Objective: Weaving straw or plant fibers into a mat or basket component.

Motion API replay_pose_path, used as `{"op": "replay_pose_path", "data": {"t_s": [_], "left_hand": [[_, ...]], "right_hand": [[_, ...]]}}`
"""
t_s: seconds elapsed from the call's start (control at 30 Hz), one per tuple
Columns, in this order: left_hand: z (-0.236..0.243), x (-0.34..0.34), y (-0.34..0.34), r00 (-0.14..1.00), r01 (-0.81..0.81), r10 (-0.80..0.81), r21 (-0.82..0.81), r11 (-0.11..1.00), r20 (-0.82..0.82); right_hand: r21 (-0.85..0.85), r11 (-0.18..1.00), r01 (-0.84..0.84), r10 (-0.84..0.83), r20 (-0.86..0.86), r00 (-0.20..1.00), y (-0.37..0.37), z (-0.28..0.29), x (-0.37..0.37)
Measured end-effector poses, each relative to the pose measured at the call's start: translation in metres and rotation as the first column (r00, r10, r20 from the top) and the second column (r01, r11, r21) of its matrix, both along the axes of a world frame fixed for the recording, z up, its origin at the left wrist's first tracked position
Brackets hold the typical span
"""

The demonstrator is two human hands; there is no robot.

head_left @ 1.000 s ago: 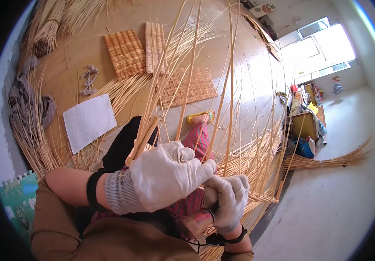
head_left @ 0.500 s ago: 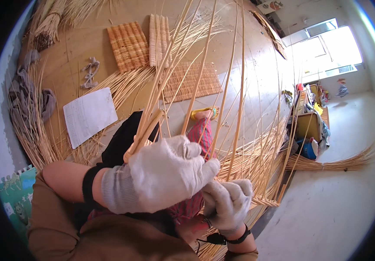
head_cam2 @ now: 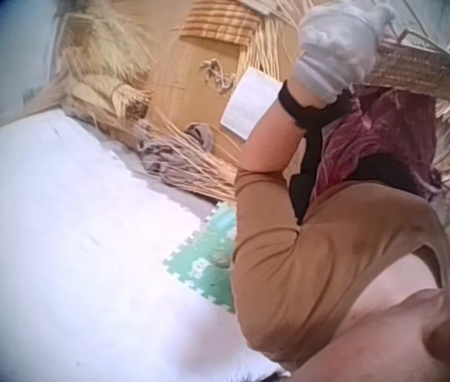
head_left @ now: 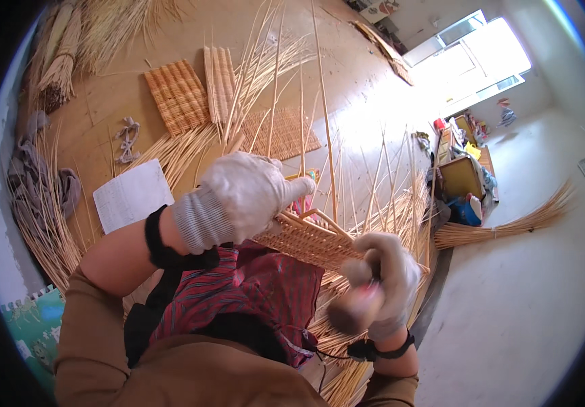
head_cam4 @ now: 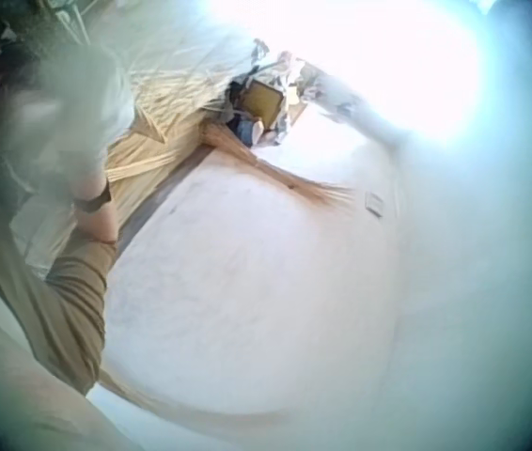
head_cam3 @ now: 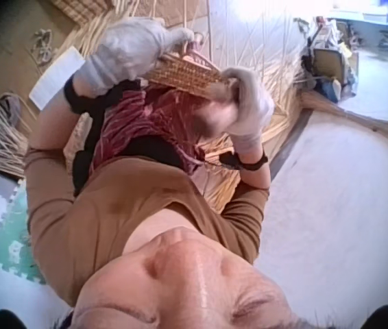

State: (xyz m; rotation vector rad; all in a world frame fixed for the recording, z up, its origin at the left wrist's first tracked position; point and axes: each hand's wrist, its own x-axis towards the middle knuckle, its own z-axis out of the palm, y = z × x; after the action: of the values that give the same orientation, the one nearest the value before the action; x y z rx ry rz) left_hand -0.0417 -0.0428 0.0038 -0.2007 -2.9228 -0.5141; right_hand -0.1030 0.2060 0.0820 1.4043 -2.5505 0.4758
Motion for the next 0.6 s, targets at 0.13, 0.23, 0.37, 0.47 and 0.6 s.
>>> {"op": "replay_pose_path", "data": {"t_s": [0.13, 0.23, 0.37, 0.47, 0.6], "left_hand": [[0.019, -0.004, 0.003, 0.986, -0.041, 0.039, 0.010, 0.999, 0.163], [0.019, -0.004, 0.002, 0.980, -0.028, 0.022, 0.031, 0.999, 0.198], [0.021, -0.004, 0.009, 0.986, -0.039, 0.038, 0.004, 0.999, 0.161], [0.015, -0.001, 0.011, 0.993, -0.053, 0.051, 0.014, 0.998, 0.110], [0.013, 0.000, 0.004, 0.996, -0.080, 0.078, -0.070, 0.994, -0.044]], "right_hand": [[0.023, 0.968, 0.249, -0.211, 0.607, 0.766, 0.019, 0.031, 0.000], [-0.468, 0.825, 0.318, -0.147, 0.367, 0.919, 0.071, 0.059, -0.002], [-0.967, 0.254, -0.026, 0.004, -0.026, 1.000, 0.087, 0.052, 0.011], [-0.818, 0.561, -0.125, 0.175, -0.031, 0.984, 0.096, 0.034, 0.016], [-0.130, 0.971, 0.202, -0.240, -0.472, 0.848, 0.052, 0.069, 0.065]]}}
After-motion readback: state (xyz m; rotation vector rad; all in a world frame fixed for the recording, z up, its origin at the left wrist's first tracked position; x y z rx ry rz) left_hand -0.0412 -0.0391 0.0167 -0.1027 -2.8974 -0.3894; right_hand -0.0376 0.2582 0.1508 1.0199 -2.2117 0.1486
